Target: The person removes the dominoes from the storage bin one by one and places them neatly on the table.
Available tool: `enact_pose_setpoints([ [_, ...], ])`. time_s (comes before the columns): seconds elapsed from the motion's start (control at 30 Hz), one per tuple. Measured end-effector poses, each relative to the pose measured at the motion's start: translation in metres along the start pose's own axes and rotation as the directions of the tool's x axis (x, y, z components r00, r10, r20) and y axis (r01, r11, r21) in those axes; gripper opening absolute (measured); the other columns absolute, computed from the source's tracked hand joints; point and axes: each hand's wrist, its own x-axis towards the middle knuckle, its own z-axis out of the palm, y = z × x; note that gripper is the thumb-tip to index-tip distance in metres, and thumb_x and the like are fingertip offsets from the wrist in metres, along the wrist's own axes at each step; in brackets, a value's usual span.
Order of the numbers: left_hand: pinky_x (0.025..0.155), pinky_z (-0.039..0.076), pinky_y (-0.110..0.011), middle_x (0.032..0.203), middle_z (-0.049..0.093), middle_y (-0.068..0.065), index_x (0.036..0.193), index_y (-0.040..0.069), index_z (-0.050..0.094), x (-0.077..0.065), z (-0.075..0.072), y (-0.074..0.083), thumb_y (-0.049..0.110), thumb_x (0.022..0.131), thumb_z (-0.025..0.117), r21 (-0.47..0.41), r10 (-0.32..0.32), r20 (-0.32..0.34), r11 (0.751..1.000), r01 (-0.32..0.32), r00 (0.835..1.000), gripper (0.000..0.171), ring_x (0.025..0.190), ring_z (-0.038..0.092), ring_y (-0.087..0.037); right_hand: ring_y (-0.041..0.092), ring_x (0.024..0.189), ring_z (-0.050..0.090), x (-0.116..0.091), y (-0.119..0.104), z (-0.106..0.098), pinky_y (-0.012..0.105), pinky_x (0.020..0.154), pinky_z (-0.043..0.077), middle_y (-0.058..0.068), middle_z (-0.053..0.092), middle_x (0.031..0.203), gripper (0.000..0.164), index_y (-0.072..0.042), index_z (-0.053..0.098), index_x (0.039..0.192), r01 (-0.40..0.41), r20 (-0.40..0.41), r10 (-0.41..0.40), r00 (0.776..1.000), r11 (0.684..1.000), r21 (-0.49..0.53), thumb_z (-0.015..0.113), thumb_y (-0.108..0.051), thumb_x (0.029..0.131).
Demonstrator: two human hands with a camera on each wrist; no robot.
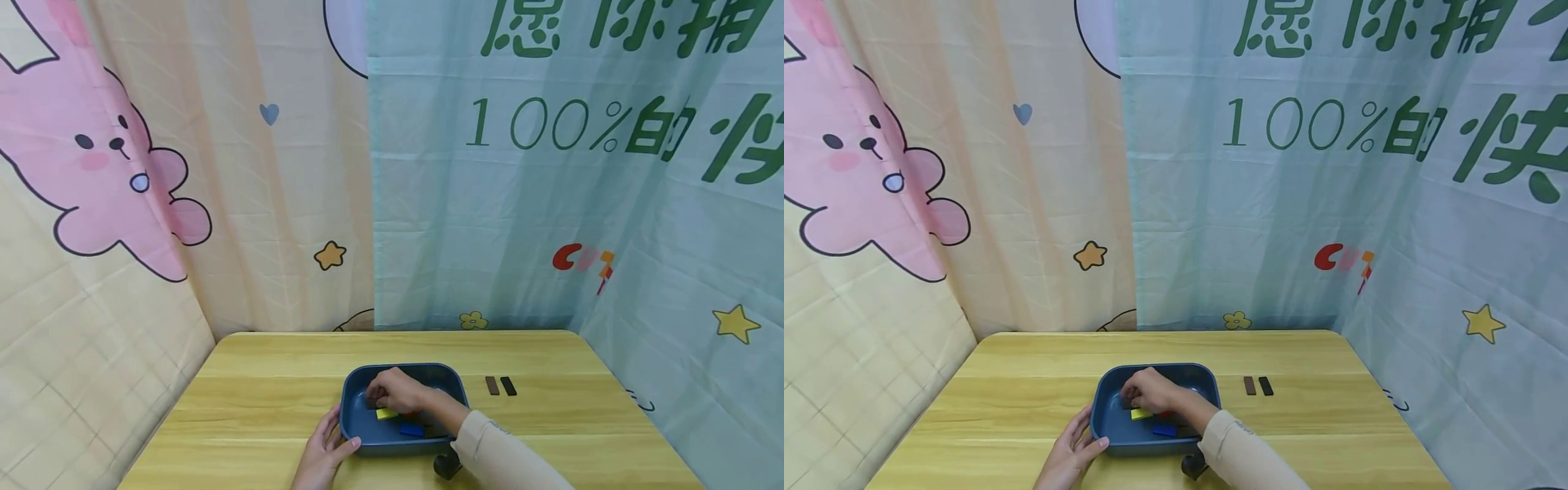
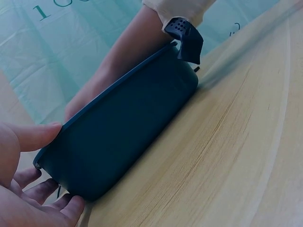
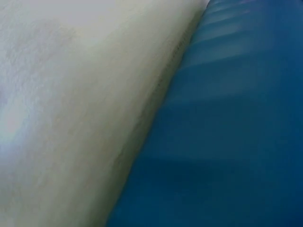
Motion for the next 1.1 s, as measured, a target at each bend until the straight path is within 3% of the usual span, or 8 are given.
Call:
enact_pose_setpoints([
  [0.17,0.107,0.048,-0.048,0.159,0.018,-0.042,0.157,-0.014,0.017,0.0,0.0,-0.001,-0.002,0.094,0.072,-0.005,0.018,0.004,1.0,-0.018,1.0,0.084,0.145,0.024,-0.057,0.002,0.088,0.06,-0.004,-0.003,-0.009,0.018,0.082,0.054,-0.009,0.066,0.098,0.02,-0.011,0.073,0.111,-0.047,0.009,0.047,0.999,0.998,0.04,0.07,0.003,0.096],
  [0.47,0.107,0.047,-0.051,0.158,0.019,-0.042,0.156,-0.015,0.017,0.001,-0.001,-0.002,0.0,0.094,0.073,0.04,0.02,-0.012,0.999,-0.02,1.0,0.085,0.144,0.024,-0.058,0.003,0.084,0.06,-0.014,-0.005,-0.023,0.019,0.081,0.055,-0.01,0.066,0.092,0.016,-0.009,0.072,0.111,-0.139,-0.007,0.142,0.99,0.975,0.176,0.072,-0.003,0.096],
  [0.83,0.108,0.045,-0.053,0.159,0.019,-0.041,0.157,-0.013,0.019,0.0,0.001,0.001,0.001,0.094,0.075,0.033,-0.005,-0.029,0.999,0.006,1.0,0.086,0.144,0.024,-0.058,0.005,0.08,0.06,-0.03,0.0,-0.044,0.023,0.075,0.055,-0.01,0.066,0.088,0.009,-0.008,0.072,0.104,-0.12,-0.048,0.133,0.99,0.969,0.217,0.072,-0.003,0.096],
  [1.1,0.108,0.046,-0.053,0.159,0.019,-0.041,0.157,-0.013,0.02,0.001,0.001,0.001,0.002,0.093,0.076,0.044,-0.014,-0.041,0.999,0.016,0.999,0.086,0.144,0.025,-0.058,0.009,0.084,0.061,-0.043,0.012,-0.06,0.027,0.076,0.055,-0.01,0.066,0.092,0.01,-0.012,0.071,0.105,-0.167,-0.08,0.187,0.979,0.964,0.209,0.07,-0.005,0.098],
])
